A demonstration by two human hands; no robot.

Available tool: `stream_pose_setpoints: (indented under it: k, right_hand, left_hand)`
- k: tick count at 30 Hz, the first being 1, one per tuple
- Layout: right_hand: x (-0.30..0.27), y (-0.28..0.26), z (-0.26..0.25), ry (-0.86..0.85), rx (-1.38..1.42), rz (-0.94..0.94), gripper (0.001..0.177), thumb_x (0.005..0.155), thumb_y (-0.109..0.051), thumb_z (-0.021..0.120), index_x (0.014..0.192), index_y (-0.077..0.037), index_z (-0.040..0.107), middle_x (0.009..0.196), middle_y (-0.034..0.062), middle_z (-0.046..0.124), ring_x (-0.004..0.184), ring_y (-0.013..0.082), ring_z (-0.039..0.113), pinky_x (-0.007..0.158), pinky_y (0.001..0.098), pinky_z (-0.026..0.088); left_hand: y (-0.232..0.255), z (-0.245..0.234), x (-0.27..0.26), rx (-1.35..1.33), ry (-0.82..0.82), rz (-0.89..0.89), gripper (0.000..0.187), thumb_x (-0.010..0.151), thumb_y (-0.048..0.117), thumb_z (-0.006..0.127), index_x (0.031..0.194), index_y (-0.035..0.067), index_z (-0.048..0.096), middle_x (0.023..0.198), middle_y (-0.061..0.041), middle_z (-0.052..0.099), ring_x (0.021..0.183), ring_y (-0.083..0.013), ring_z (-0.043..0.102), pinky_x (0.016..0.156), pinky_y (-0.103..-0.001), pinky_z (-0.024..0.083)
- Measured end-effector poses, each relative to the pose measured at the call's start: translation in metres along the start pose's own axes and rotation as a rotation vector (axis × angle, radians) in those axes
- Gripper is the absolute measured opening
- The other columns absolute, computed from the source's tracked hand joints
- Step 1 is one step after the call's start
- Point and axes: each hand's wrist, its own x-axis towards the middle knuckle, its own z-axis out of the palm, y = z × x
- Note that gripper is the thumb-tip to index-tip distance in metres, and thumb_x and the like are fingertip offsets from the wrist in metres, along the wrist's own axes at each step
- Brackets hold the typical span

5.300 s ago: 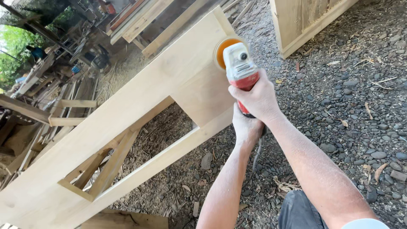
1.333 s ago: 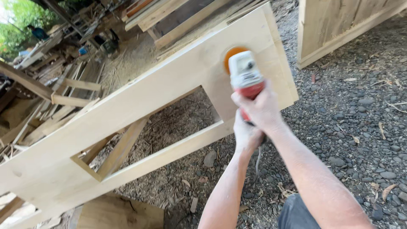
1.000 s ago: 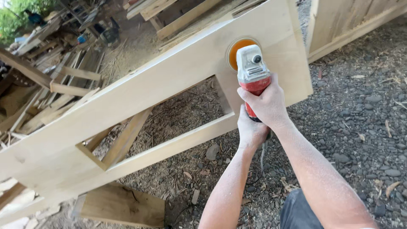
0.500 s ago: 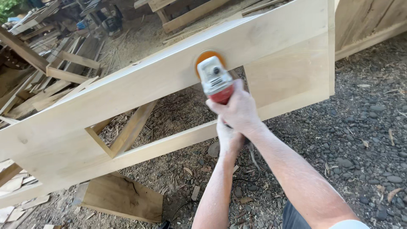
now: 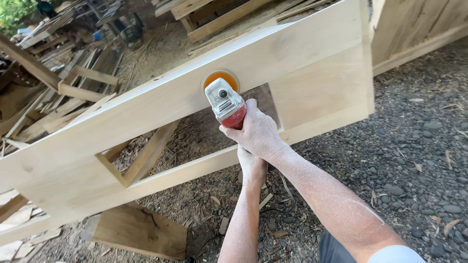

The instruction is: The person uses a power sander to smooth the edges and surface of a large wooden frame, moving the tool along the sides and across the flat surfaces by hand.

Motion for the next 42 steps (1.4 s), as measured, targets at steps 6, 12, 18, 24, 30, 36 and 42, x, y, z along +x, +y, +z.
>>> stream_pose_setpoints:
  k: [6,12,18,24,30,36,42]
  right_hand:
    - [0.005,0.039,-0.049,0.136,0.076,-0.051,0.072,0.077,-0.052,0.084,0.113,0.0,0.049,0.09,0.02,0.073,0.087,0.0379,0.075,0.077,0.0458,0.059]
    - [0.012,0.075,-0.096,0.237,0.097,-0.008,0.072,0.077,-0.053,0.084,0.113,-0.001,0.05,0.086,0.0203,0.073,0.087,0.0385,0.075,0.075,0.0461,0.059]
    - [0.02,0.097,-0.116,0.297,0.167,0.004,0.072,0.077,-0.053,0.083,0.112,0.0,0.05,0.087,0.0203,0.074,0.088,0.0379,0.076,0.076,0.0464,0.059]
    - [0.024,0.119,-0.138,0.363,0.21,0.015,0.072,0.076,-0.054,0.084,0.11,0.001,0.051,0.089,0.0205,0.074,0.09,0.0366,0.076,0.077,0.0447,0.06]
    - [0.033,0.131,-0.156,0.411,0.244,0.043,0.073,0.076,-0.053,0.083,0.115,0.002,0.054,0.095,0.0211,0.075,0.093,0.0336,0.076,0.081,0.0413,0.06]
    - [0.044,0.132,-0.178,0.434,0.34,0.08,0.077,0.077,-0.049,0.083,0.123,0.003,0.05,0.11,0.019,0.072,0.102,0.0274,0.075,0.09,0.037,0.059]
    - [0.038,0.126,-0.171,0.469,0.34,-0.035,0.068,0.081,-0.043,0.085,0.124,0.001,0.054,0.112,0.017,0.072,0.104,0.028,0.074,0.09,0.0383,0.057]
  left_hand:
    - [-0.011,0.055,0.005,-0.066,-0.103,-0.03,0.07,0.081,0.014,0.081,0.14,0.004,0.045,0.123,-0.008,0.063,0.109,-0.0167,0.066,0.093,-0.033,0.057]
    - [-0.027,0.112,0.009,0.033,-0.202,0.19,0.068,0.081,0.007,0.082,0.139,0.004,0.048,0.125,-0.007,0.063,0.113,-0.0156,0.064,0.097,-0.03,0.054]
    - [-0.031,0.138,0.017,0.011,-0.25,0.169,0.07,0.077,0.007,0.084,0.138,0.003,0.049,0.127,-0.009,0.064,0.113,-0.016,0.065,0.097,-0.031,0.053]
    - [-0.043,0.161,0.023,0.102,-0.291,0.175,0.071,0.075,0.01,0.087,0.134,0.002,0.05,0.124,-0.009,0.065,0.111,-0.0158,0.065,0.097,-0.031,0.054]
    - [-0.028,0.183,0.027,0.338,-0.261,0.179,0.074,0.068,0.02,0.09,0.13,0.003,0.053,0.119,-0.007,0.069,0.107,-0.0141,0.068,0.094,-0.029,0.054]
    - [-0.009,0.203,0.032,0.575,-0.241,0.08,0.068,0.065,0.026,0.089,0.12,0.003,0.055,0.109,-0.009,0.073,0.096,-0.0173,0.072,0.086,-0.033,0.059]
    - [-0.009,0.192,0.034,0.597,-0.239,0.165,0.069,0.064,0.027,0.092,0.118,0.005,0.056,0.11,-0.008,0.072,0.099,-0.0139,0.07,0.089,-0.031,0.055]
